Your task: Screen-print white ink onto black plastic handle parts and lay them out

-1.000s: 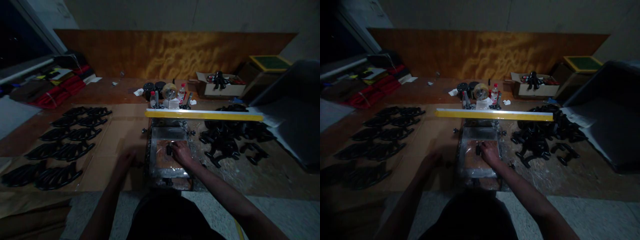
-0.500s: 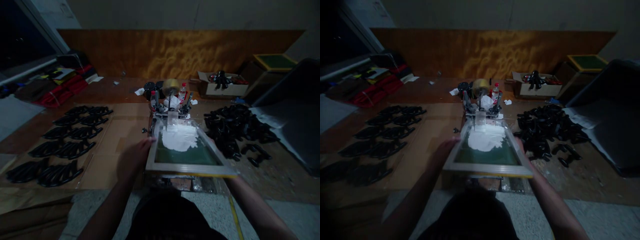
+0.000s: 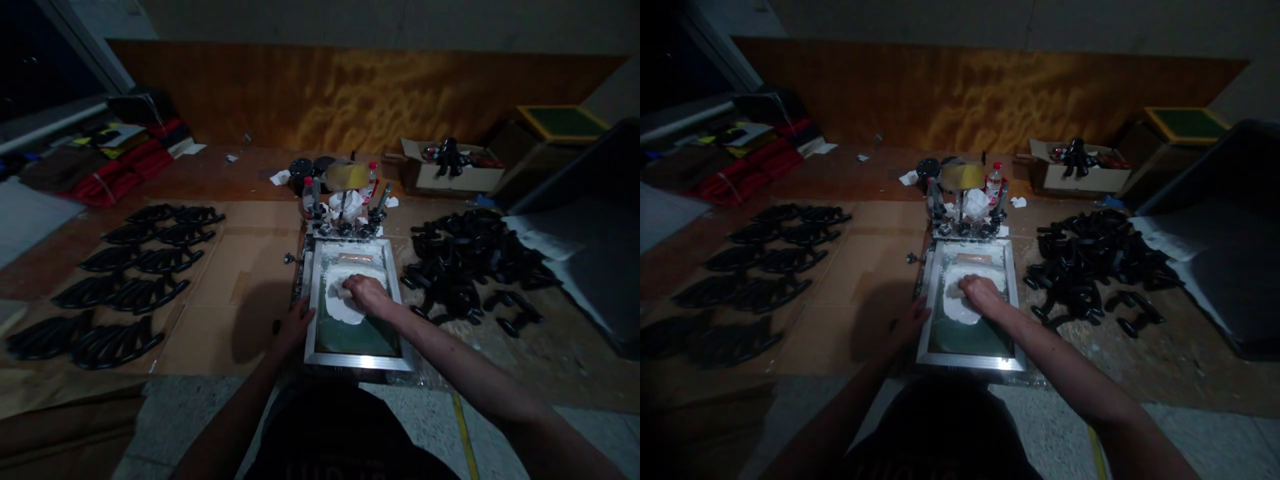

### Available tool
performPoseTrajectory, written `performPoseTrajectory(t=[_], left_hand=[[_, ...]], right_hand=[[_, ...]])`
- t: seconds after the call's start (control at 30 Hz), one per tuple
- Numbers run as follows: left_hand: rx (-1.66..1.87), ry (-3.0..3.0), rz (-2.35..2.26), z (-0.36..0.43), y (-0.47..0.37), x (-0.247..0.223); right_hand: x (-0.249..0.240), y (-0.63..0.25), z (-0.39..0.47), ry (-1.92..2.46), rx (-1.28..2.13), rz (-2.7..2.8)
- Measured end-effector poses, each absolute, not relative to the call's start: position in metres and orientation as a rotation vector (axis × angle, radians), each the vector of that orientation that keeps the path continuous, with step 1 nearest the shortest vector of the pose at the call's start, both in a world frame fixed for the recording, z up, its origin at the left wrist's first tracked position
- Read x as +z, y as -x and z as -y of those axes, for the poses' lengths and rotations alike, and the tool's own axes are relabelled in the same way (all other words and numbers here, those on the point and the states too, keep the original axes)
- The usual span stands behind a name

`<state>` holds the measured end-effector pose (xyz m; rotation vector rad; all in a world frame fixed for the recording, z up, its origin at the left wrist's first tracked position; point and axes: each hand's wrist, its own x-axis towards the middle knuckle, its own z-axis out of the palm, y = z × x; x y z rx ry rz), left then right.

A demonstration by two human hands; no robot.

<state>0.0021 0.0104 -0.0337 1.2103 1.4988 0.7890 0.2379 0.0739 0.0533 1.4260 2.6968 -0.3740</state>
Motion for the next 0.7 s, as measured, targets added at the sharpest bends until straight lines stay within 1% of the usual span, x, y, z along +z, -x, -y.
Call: performPoseTrajectory(t=[0.13, 0.2, 0.37, 0.5, 0.57, 0.7], left_hand=[[0.769, -1.225, -1.516, -0.009, -0.002, -0.034], [0.772, -1.217, -1.529, -0.009, -0.003, -0.032], [0.787, -1.19, -1.533, -0.01, -0.004, -0.026], [0.766, -1.188, -1.573, -0.011, -0.004, -0.022], [0.759, -1.166, -1.575, -0.011, -0.004, -0.016], [0.823, -1.141, -1.481, -0.009, -0.003, 0.014]], right_hand=[[0.054, -0.261, -0.053, -1.019, -0.513, -2.882], [0.059, -0.261, -0.056, -0.982, -0.544, -2.889], [0.049, -0.245, -0.05, -1.269, -0.398, -2.919], [0.037, -0.249, -0.031, -1.159, -0.501, -2.972], [0.043, -0.247, -0.036, -1.163, -0.533, -2.961], [0.071, -0.233, -0.087, -1.56, -0.46, -2.905]])
